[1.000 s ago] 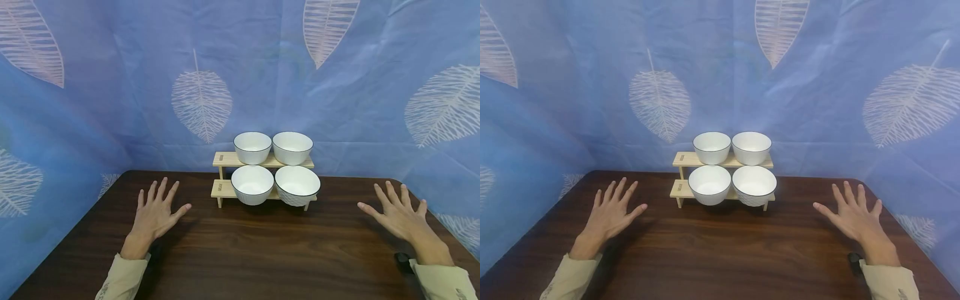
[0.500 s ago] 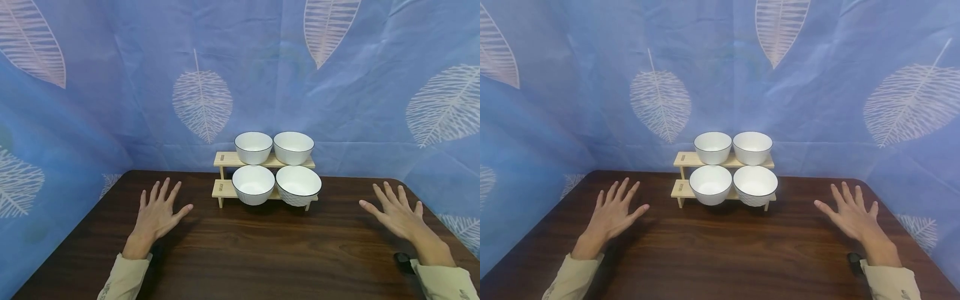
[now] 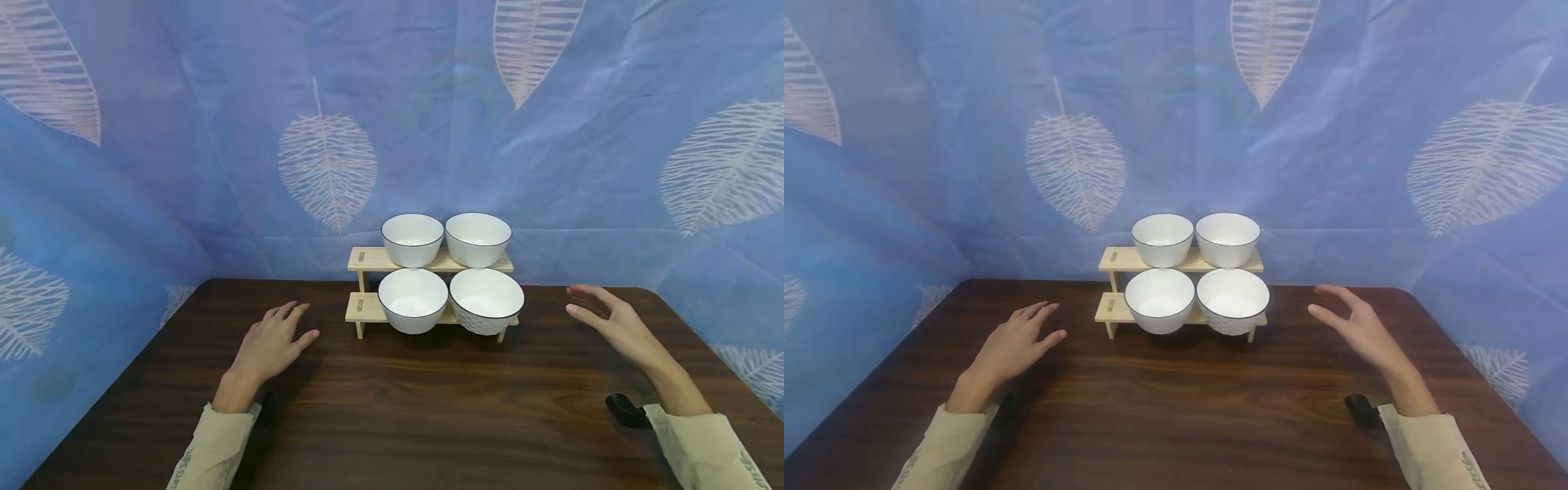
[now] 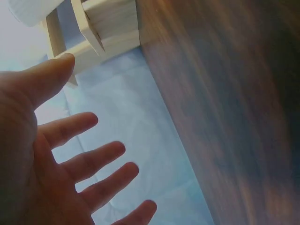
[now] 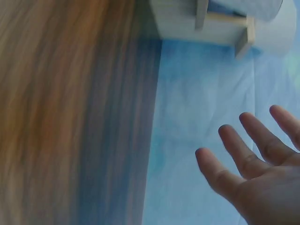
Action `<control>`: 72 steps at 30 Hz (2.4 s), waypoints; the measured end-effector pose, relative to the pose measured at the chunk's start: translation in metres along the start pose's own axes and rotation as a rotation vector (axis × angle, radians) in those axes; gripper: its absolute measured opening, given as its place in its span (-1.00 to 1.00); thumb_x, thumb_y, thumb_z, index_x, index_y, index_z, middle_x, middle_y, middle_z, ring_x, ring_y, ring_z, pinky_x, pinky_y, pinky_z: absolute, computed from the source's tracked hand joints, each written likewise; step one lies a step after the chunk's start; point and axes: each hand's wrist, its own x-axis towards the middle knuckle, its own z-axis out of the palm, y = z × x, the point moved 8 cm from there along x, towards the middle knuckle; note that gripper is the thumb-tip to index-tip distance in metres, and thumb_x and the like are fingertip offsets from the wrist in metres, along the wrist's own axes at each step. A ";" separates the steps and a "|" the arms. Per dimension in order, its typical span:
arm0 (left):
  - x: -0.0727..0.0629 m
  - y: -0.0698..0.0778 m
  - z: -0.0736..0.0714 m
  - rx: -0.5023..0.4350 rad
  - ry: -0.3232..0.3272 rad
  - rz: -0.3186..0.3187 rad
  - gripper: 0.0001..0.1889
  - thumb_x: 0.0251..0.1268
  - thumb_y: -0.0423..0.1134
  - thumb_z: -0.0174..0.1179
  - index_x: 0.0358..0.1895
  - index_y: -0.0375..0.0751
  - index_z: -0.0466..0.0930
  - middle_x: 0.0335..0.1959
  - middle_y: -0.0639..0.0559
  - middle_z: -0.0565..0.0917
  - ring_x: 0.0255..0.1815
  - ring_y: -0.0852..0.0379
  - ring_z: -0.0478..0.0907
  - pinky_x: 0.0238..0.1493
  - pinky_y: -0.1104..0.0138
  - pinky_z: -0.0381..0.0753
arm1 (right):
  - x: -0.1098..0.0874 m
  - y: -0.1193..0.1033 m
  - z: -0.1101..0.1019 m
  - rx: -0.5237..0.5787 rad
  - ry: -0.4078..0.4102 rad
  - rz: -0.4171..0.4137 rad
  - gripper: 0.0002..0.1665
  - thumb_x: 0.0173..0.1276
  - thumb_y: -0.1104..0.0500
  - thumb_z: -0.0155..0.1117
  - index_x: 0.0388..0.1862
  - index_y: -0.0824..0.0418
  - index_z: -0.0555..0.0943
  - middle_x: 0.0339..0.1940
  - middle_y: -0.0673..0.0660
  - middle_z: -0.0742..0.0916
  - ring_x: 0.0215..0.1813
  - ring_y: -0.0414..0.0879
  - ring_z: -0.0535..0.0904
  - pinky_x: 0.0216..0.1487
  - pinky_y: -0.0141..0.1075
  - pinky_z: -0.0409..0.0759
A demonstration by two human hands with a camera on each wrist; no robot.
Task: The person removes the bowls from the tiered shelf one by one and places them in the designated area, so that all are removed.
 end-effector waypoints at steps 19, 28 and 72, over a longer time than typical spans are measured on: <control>0.042 0.043 0.011 -0.169 -0.091 0.051 -0.37 0.53 0.02 0.17 0.49 -0.28 0.35 0.44 -0.33 0.38 0.41 -0.33 0.33 0.23 -0.18 0.42 | 0.032 -0.061 0.044 0.263 -0.096 -0.124 -0.28 0.56 0.26 0.17 0.53 0.45 0.12 0.51 0.42 0.28 0.45 -0.03 0.34 0.08 -0.54 0.43; 0.047 0.046 0.017 -0.203 -0.121 0.076 -0.38 0.54 -0.01 0.15 0.49 -0.30 0.34 0.48 -0.33 0.31 0.44 -0.36 0.26 0.25 -0.20 0.39 | 0.040 -0.067 0.058 0.301 -0.156 -0.121 -0.17 0.50 0.30 0.21 0.57 0.47 0.02 0.55 0.47 0.17 0.51 0.45 0.08 0.09 -0.46 0.43; 0.063 0.056 0.040 -0.306 -0.110 -0.022 -0.30 0.43 0.07 0.25 0.48 -0.26 0.38 0.54 -0.19 0.29 0.41 -0.27 0.37 0.19 -0.27 0.40 | 0.050 -0.077 0.081 -0.045 -0.062 -0.118 0.18 0.03 0.05 0.66 0.49 0.42 0.21 0.22 0.46 0.38 0.19 0.29 0.36 0.00 0.15 0.50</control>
